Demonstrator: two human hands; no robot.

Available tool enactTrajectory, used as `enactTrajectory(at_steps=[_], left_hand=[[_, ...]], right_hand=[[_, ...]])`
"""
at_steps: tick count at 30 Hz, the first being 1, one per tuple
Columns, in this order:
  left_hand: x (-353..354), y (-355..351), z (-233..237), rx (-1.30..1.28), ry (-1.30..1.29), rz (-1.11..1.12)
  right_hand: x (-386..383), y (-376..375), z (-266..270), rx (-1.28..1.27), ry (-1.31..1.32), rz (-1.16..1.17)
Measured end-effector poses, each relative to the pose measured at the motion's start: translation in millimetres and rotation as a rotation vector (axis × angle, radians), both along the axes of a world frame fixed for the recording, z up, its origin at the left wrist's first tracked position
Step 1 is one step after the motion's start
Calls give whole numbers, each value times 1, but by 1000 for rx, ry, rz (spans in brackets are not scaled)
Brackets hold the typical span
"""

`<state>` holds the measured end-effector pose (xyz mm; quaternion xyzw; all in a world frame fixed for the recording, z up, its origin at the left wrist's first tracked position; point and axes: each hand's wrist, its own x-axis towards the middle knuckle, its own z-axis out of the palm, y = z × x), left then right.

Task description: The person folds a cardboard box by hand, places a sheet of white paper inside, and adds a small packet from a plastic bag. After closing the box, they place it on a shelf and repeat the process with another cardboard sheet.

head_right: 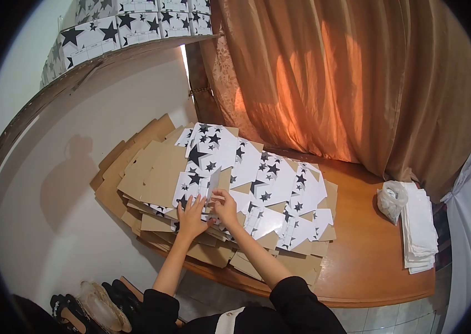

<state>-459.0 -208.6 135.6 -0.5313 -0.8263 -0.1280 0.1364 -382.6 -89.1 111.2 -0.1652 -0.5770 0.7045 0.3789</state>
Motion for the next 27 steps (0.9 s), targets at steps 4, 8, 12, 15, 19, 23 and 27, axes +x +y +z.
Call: enactTrajectory(at_steps=[4, 8, 12, 15, 19, 23, 27], left_hand=[[-9, 7, -16, 68, 109, -8], [-26, 16, -31, 161, 289, -154], [-27, 20, -16, 274, 446, -169], [-8, 21, 31, 444, 370, -267], [60, 23, 88, 638, 365, -380], [138, 34, 102, 820, 308, -538], [214, 50, 92, 770, 69, -729]], right_hand=[[7, 12, -16, -5, -69, 121], [25, 18, -37, 33, -92, 199], [48, 29, -21, 274, -117, 1], [77, 45, 9, 388, -157, -98], [117, 65, 37, 878, -136, -360], [189, 83, 60, 891, -124, -628], [303, 98, 64, 1103, -282, -627]])
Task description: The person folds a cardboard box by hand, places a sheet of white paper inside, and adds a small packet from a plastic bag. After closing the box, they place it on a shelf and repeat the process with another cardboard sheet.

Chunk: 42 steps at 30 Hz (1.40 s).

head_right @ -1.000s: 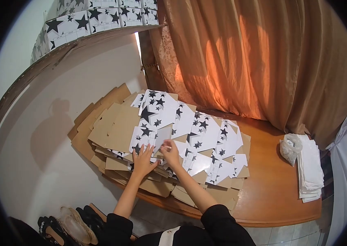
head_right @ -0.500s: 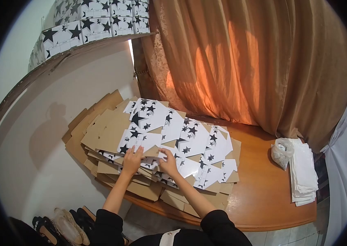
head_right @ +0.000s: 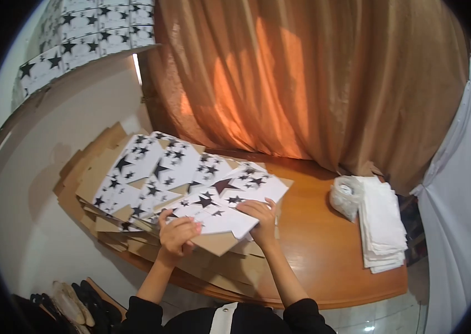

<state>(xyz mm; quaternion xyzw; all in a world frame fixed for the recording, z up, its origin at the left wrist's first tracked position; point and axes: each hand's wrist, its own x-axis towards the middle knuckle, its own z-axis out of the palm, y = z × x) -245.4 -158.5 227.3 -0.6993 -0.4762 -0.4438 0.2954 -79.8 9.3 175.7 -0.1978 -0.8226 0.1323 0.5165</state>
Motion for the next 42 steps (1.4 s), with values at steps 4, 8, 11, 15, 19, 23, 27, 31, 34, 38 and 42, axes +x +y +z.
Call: enactTrajectory(at_steps=[4, 8, 11, 15, 19, 23, 27, 31, 34, 38, 42], left_hand=[[68, 29, -22, -444, -425, -450], [137, 56, -33, -1196, -144, -354], [185, 82, -52, -1528, 77, -411], [255, 95, -87, -1530, 49, -461], [281, 95, -128, -1496, -71, -537], [249, 113, -137, -1459, -593, -558], [202, 134, -177, -864, -1274, -270], [178, 135, -175, -499, -1164, 122], [177, 137, -176, -548, -990, 407], [193, 142, -151, -506, -909, 350], [218, 150, -143, -490, -798, -94]], right_hand=[[112, -2, 7, 170, -98, -322], [190, -15, 0, 171, -370, -489], [236, -18, -28, 119, -509, -513], [279, -20, -49, 3, -652, -496], [304, -24, -69, -91, -760, -480], [314, -32, -65, -202, -854, -439], [308, -35, -40, -187, -807, -397], [304, -12, -20, -308, -825, -304], [295, 9, -11, -394, -946, -244], [285, 59, -54, -388, -884, -211], [285, 73, -62, -274, -626, -185]])
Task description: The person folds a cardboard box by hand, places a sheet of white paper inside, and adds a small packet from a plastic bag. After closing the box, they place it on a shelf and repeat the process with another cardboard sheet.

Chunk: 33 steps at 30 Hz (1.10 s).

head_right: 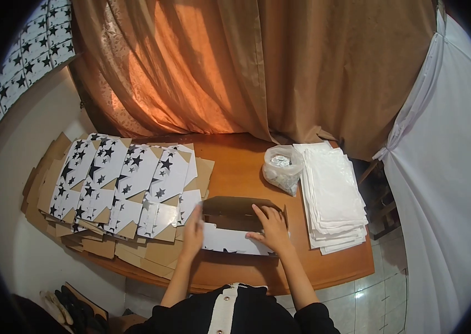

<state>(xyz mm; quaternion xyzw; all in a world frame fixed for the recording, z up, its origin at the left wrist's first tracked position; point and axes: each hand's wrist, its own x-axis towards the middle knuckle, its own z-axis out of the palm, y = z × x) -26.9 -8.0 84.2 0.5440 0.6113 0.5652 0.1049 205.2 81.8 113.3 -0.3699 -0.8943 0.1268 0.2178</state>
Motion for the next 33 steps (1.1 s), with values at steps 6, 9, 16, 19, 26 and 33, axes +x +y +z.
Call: enactTrajectory(at_steps=[6, 9, 16, 19, 26, 33], left_hand=[[2, 2, -23, -71, -136, -112], [4, 0, -22, -90, -152, -148], [11, 5, -23, -186, 179, -121], [17, 5, -19, -266, 273, -97], [25, 4, -8, -416, 550, -53], [23, 44, 2, -327, 564, 75]], right_hand=[[7, 1, 6, -73, 31, -33], [11, 8, -2, -105, 32, -30], [0, 23, -16, -21, 73, -226], [0, 24, -15, 2, 57, -250], [42, 34, -13, -12, 91, -290], [33, 5, -31, 183, 316, -313]])
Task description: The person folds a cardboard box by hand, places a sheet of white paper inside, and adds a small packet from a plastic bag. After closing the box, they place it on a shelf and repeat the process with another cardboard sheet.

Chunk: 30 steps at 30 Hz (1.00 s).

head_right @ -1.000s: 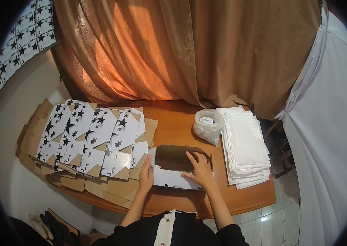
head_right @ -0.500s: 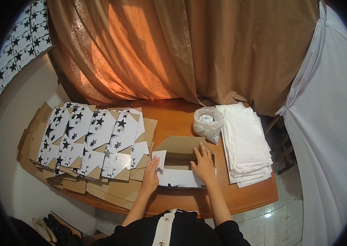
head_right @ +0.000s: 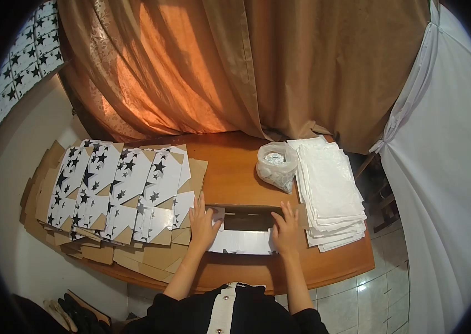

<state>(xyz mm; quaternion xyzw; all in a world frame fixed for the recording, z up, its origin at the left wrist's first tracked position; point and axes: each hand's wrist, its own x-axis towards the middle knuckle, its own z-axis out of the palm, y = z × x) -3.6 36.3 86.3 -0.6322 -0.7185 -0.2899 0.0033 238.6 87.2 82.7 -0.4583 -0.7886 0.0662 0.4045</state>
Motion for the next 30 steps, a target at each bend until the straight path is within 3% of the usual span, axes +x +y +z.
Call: enactTrajectory(at_steps=[5, 7, 9, 11, 12, 13, 15, 16, 18, 19, 21, 23, 25, 27, 28, 30], left_hand=[[-3, 20, -11, -98, -123, 0], [1, 22, -7, -106, -173, -7], [5, 22, -6, -113, -154, -66], [14, 21, -14, -65, -160, -74], [17, 22, -17, -16, -169, -72], [17, 25, -19, -16, -166, -76], [17, 26, -25, 61, -272, -110], [17, 26, -27, 55, -270, -110], [15, 27, -30, 178, -306, -125], [16, 27, -31, 177, -303, -125], [20, 28, -32, 265, -658, -37], [8, 31, -34, 182, -759, -86], [1, 34, -46, 91, -864, -137], [0, 38, -61, 61, -885, -165], [-2, 35, -58, 30, -548, -168], [7, 28, -40, -47, -407, -103]], right_hand=[[23, -4, 2, 230, 166, -297], [36, 9, -6, 76, 760, -393], [56, 24, -29, -47, 914, -328], [61, 27, -25, -717, 1125, -149], [56, 25, -16, -856, 1083, -105], [50, 24, -23, -841, 1034, -15], [42, 34, -41, -686, 454, -39], [38, 31, -40, -691, 456, -40], [22, 27, -33, -604, 17, -283], [22, 27, -35, -605, 20, -282], [25, 33, -43, -513, 44, -219], [40, 45, -67, -406, 116, -93], [43, 47, -56, -989, 900, 58], [38, 35, -36, -886, 925, -1], [34, 28, -29, -825, 745, -46], [24, 17, -20, -734, 384, -186]])
